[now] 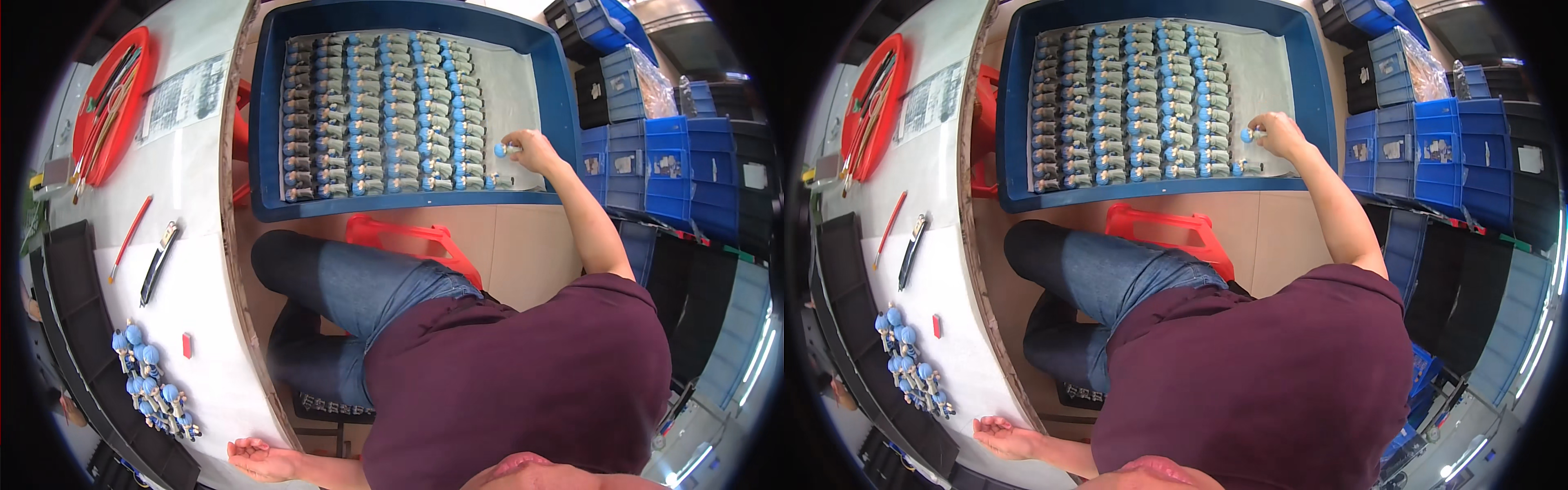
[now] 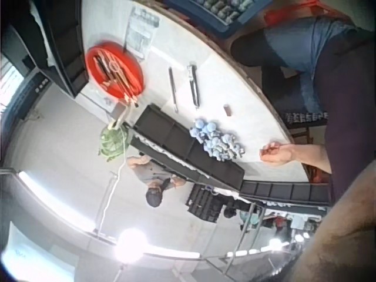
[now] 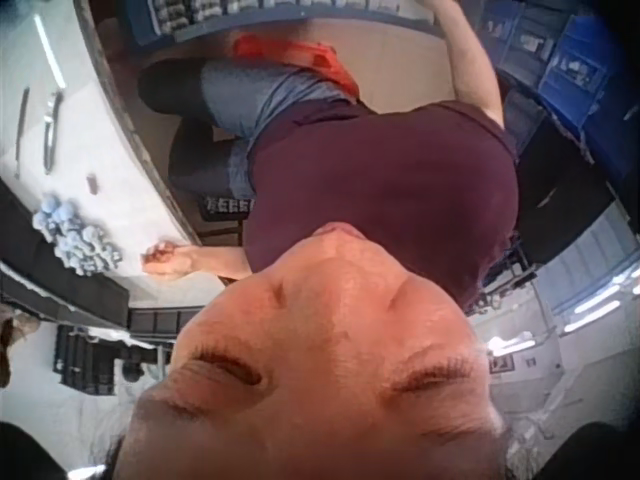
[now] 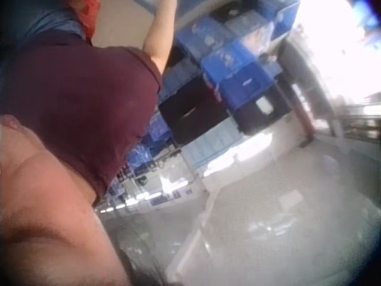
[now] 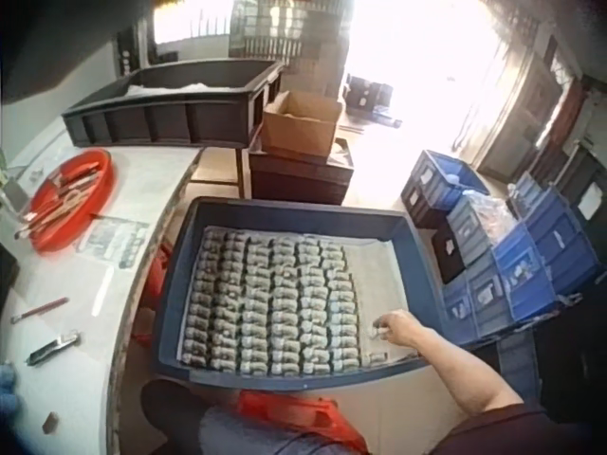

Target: The person sits at a workbench and assembles small blue and white figurines. They pick up a figurine from a tray, attach a small red component to its head, and place the finished item on the table. This process is repeated for multiple units.

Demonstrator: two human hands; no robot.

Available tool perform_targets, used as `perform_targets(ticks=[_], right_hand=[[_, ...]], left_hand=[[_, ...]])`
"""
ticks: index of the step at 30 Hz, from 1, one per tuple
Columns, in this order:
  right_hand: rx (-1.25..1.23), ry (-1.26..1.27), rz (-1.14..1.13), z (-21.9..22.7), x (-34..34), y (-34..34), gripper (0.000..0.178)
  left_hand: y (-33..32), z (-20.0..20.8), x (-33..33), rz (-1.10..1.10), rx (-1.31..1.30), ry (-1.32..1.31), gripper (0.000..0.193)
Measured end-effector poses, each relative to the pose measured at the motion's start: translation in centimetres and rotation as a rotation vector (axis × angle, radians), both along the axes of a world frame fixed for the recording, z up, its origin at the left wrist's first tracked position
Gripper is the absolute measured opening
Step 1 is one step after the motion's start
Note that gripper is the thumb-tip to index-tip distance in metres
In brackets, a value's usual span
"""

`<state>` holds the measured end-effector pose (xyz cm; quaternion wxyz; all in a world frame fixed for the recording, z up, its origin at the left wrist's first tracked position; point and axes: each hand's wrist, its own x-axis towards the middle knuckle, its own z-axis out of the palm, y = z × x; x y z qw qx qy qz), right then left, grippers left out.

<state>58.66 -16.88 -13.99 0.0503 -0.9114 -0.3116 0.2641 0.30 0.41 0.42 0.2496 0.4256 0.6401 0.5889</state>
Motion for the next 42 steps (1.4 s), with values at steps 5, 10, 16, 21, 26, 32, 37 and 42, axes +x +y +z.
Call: perform_targets(ticks=[5,10,16,21,26,32,37,42], right_hand=[[-0.032,0.137,0.004,-3.4,0.1,-1.0,0.037],[-0.023,0.189,0.095,-2.7,-0.5,-0.5,0.04],[0.082,-0.003,0.324,-4.0,0.2,-1.7,0.044],[0.613,-0.014,0.298,3.5,-4.4,7.3,0.024],[1.089,0.166,0.79,15.0,-20.2,20.5,0.022],[1.203,0.343,1.508,21.3,-39.4,27.8,0.032],[1.222,0.096,1.615,18.5,-48.1,32.0,0.033],[1.09,-0.075,1.583,18.1,-49.1,31.0,0.038]], left_hand=[[0.0,0.2,0.5,0.011,-0.008,0.021,0.035],[0.3,0.2,0.9,0.021,-0.007,0.01,0.035],[0.0,-0.7,0.3,0.06,0.009,-0.215,0.022],[0.2,0.4,0.5,-0.04,0.018,-0.187,0.022],[-0.7,0.6,0.0,-0.107,0.082,-0.254,0.02],[-0.9,0.2,-0.5,-0.143,0.112,-0.277,0.018],[-0.7,0.4,-0.5,-0.188,0.116,-0.309,0.019],[-1.0,0.0,-0.9,-0.203,0.104,-0.324,0.02]])
